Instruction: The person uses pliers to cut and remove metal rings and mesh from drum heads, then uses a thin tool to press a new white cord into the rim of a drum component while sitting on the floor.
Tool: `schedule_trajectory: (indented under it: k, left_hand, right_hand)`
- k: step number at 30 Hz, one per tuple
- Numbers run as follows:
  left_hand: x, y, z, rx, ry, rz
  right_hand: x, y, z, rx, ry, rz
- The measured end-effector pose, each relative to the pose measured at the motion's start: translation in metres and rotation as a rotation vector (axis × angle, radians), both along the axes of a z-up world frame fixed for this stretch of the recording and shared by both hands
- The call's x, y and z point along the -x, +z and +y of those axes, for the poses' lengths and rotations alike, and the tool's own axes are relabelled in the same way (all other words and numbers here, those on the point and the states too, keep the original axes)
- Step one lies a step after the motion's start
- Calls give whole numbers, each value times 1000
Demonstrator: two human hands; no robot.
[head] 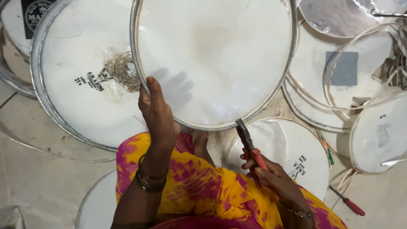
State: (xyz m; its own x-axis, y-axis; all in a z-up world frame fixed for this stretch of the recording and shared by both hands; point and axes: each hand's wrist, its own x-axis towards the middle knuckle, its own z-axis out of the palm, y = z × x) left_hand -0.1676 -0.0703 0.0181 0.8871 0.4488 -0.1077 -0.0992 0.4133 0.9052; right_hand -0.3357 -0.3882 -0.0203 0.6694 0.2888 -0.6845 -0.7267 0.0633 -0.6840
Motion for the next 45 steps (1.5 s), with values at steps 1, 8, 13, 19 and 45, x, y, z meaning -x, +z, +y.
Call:
schedule_trajectory:
  k: [1,8,13,19,45]
  left_hand:
    - [-1,0,0,19,2,8]
    - [-4,-9,-1,-48,39,29]
    - [-3,-7,-1,-58,26,40]
    - [-4,-9,-1,-34,28,58]
    - [-3,-3,2,-103,-9,2]
  right_hand:
    - [-3,1,5,-6,5,-26]
    - [-24,18,33,173,14,-2]
    - [-21,0,38,172,111,65]
    - [-16,-12,32,204,117,1]
    - [-13,1,57,169,13,46]
